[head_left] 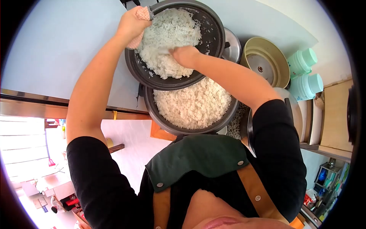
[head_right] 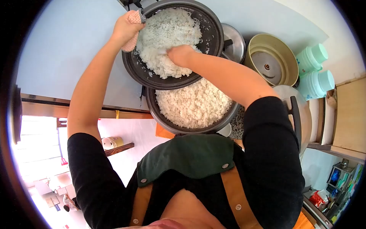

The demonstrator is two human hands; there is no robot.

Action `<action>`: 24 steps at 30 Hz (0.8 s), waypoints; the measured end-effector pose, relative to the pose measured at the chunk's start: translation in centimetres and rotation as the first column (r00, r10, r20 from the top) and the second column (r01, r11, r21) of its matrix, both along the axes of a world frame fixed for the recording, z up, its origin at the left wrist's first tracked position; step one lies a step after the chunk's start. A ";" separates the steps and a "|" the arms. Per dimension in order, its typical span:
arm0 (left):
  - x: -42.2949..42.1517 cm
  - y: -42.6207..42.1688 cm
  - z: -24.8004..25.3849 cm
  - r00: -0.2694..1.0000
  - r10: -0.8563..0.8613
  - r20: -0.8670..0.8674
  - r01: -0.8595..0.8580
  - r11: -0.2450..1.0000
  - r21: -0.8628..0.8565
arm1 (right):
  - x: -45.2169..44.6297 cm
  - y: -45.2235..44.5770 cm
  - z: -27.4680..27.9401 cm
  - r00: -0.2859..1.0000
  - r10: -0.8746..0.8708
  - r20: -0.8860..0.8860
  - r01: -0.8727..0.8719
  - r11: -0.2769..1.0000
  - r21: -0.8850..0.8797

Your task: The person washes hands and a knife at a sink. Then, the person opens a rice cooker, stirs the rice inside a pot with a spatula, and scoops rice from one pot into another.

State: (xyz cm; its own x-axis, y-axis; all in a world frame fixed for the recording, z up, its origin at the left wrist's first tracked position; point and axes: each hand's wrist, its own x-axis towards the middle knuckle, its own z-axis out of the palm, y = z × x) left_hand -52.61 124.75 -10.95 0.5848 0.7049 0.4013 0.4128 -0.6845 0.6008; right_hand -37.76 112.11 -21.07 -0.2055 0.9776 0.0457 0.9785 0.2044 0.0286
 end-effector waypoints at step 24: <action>2.0 -5.5 4.0 0.995 -0.072 -0.072 0.093 0.931 0.352 | 8.0 -2.5 -3.1 0.977 -0.209 0.041 0.203 0.973 0.106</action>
State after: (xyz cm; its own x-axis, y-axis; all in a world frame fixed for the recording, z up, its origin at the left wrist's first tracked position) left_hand -50.58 119.25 -6.92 0.6643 0.4707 0.5806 0.3719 -0.8820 0.2896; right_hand -29.74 109.61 -24.21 -0.0050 0.9900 0.1407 0.9958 -0.0079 0.0907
